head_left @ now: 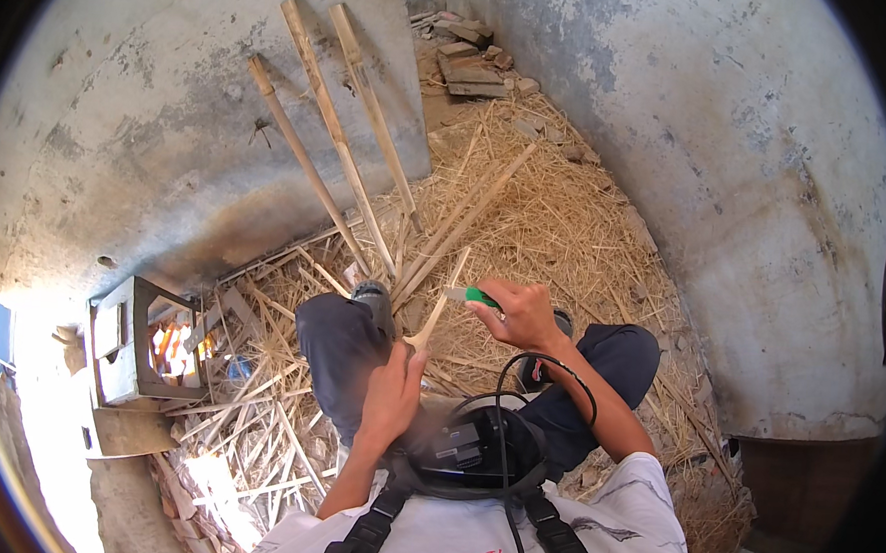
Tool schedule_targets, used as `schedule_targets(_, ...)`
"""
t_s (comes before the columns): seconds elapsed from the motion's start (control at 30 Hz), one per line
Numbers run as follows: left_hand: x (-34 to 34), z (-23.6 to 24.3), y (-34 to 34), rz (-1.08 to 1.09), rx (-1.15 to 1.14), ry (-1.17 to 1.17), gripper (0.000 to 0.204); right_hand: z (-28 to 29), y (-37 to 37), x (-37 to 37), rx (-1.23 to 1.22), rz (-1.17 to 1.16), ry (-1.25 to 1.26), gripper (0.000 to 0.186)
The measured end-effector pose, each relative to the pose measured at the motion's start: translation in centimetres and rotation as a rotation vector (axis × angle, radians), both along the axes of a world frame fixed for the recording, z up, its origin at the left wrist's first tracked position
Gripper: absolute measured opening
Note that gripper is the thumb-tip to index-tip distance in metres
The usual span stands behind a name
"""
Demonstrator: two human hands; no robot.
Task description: The person whittles a strip of wood using a small knife while sitting on a floor covered in wood shavings.
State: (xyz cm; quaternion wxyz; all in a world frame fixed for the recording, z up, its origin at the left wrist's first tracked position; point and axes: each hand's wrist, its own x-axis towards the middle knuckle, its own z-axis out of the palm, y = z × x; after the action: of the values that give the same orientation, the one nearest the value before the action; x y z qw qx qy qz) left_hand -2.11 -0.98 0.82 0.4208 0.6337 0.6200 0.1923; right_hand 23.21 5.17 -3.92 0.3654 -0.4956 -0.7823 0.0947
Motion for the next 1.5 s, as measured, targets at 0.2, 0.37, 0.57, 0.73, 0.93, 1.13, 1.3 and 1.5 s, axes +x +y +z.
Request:
schedule_targets(0.2,-0.5,-0.6,-0.6,-0.014,0.013,0.013,0.032,-0.5,0.4,0.7,-0.027,-0.075,0.003,0.029)
schedule_targets(0.37,-0.7,-0.6,-0.8,-0.006,-0.031,-0.003,0.031,0.1,0.7,0.8,0.039,-0.093,0.018,0.027)
schedule_targets(0.57,-1.2,-1.2,-1.0,-0.022,0.021,-0.019,0.032,1.0,0.6,1.0,-0.049,-0.119,-0.003,0.025)
schedule_targets(0.73,-1.5,-0.1,-2.0,-0.056,-0.046,-0.018,0.030,1.0,2.2,4.1,-0.089,-0.341,0.105,0.026)
schedule_targets(0.93,-1.8,-1.8,-1.1,-0.037,0.010,-0.130,0.031,1.5,1.4,3.3,-0.061,-0.248,0.151,0.030)
schedule_targets(1.13,0.0,-1.9,0.9,-0.021,0.037,-0.125,0.033,-0.9,-0.5,-0.6,-0.051,0.073,0.064,0.030)
schedule_targets(1.3,1.4,-1.5,1.4,-0.040,0.066,-0.097,0.035,-1.0,-1.0,-1.6,-0.058,0.166,0.028,0.031)
schedule_targets(1.5,1.8,-1.5,1.4,-0.066,0.097,-0.064,0.037,-0.7,-1.0,-1.8,-0.040,0.147,0.058,0.031)
